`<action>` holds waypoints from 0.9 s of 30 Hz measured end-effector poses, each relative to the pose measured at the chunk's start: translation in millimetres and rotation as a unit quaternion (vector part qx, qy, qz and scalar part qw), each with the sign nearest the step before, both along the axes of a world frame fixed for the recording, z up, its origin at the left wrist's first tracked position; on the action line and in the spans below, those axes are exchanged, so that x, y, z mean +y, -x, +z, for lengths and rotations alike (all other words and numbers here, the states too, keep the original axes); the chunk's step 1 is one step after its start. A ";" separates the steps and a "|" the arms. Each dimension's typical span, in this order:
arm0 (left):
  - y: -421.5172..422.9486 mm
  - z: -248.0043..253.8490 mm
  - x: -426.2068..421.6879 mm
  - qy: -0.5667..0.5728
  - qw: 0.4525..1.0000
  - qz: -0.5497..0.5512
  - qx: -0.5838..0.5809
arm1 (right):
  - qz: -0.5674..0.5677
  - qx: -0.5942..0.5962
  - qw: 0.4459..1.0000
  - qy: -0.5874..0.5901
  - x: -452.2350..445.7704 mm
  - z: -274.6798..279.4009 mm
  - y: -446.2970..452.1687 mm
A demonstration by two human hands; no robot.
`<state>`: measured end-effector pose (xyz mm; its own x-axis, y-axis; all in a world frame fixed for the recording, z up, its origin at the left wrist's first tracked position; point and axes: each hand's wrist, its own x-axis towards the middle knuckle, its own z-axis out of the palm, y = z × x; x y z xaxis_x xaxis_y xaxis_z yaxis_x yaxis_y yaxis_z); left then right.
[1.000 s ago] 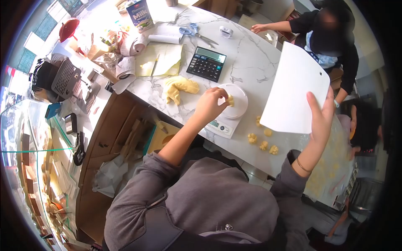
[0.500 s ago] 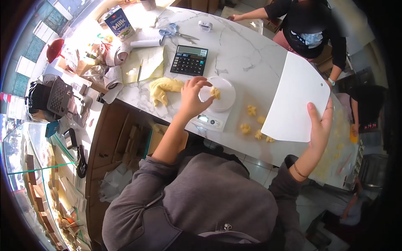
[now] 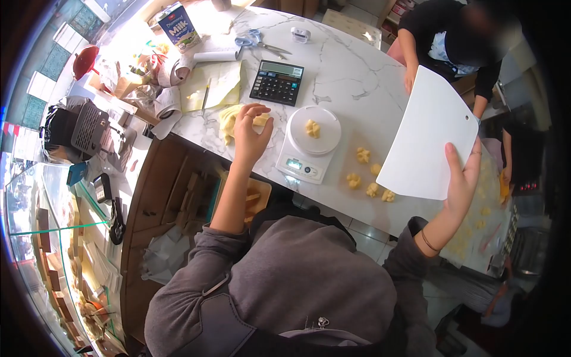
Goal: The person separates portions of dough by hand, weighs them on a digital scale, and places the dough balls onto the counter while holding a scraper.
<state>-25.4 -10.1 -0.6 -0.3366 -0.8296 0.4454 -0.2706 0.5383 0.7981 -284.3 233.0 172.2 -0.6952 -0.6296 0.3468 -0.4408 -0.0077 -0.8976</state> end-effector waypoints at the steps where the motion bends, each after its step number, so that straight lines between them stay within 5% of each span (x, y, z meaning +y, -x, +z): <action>1: -0.7 -0.8 -0.3 0.003 1.000 -0.001 0.002 | 0.001 0.003 1.000 -0.004 -0.4 0.1 -0.3; 27: -22.1 -1.1 -0.3 -0.012 0.999 0.037 -0.009 | -0.019 -0.005 1.000 0.006 1.5 -2.2 -9.1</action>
<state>-3.3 -10.5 -1.7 -0.2821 -0.8627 0.4197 -0.3238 0.4974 0.8048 -275.1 234.6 170.0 -0.7220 -0.5987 0.3468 -0.4319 -0.0017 -0.9019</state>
